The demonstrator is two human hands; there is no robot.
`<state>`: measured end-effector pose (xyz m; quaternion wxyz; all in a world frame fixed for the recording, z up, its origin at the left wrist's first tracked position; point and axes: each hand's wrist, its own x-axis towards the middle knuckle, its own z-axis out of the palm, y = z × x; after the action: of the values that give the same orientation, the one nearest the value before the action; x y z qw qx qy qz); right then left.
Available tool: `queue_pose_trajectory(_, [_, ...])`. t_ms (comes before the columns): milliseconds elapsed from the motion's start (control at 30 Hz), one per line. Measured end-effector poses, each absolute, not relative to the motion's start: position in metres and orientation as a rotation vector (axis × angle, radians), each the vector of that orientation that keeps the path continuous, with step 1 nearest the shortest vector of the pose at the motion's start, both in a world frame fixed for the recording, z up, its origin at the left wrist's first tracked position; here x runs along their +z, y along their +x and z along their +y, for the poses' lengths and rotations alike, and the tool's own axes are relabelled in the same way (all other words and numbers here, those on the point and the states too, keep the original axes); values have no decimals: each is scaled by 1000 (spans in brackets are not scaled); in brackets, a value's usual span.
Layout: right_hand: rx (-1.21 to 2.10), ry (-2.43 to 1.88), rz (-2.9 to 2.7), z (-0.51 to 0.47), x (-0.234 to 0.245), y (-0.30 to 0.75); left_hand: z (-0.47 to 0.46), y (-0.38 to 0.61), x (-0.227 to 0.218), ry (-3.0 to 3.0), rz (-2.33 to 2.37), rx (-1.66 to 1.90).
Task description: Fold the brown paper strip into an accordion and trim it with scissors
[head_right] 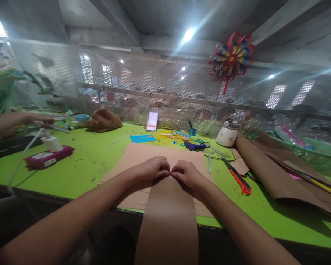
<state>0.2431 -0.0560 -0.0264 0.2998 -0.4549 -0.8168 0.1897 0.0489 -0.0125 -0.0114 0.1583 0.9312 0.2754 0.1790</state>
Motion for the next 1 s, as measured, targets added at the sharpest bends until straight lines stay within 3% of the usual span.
queue_pose_trajectory(200, [255, -1155, -2281, -52, -27, 245, -7, 53, -19, 2819, 732, 538])
queue_pose_trajectory(467, [309, -1232, -2258, -57, -30, 264, -6, 53, -20, 2822, 760, 524])
queue_pose_trajectory(1000, [61, -1136, -2384, -69, -29, 270, -13, 40, -22, 2787, 656, 689])
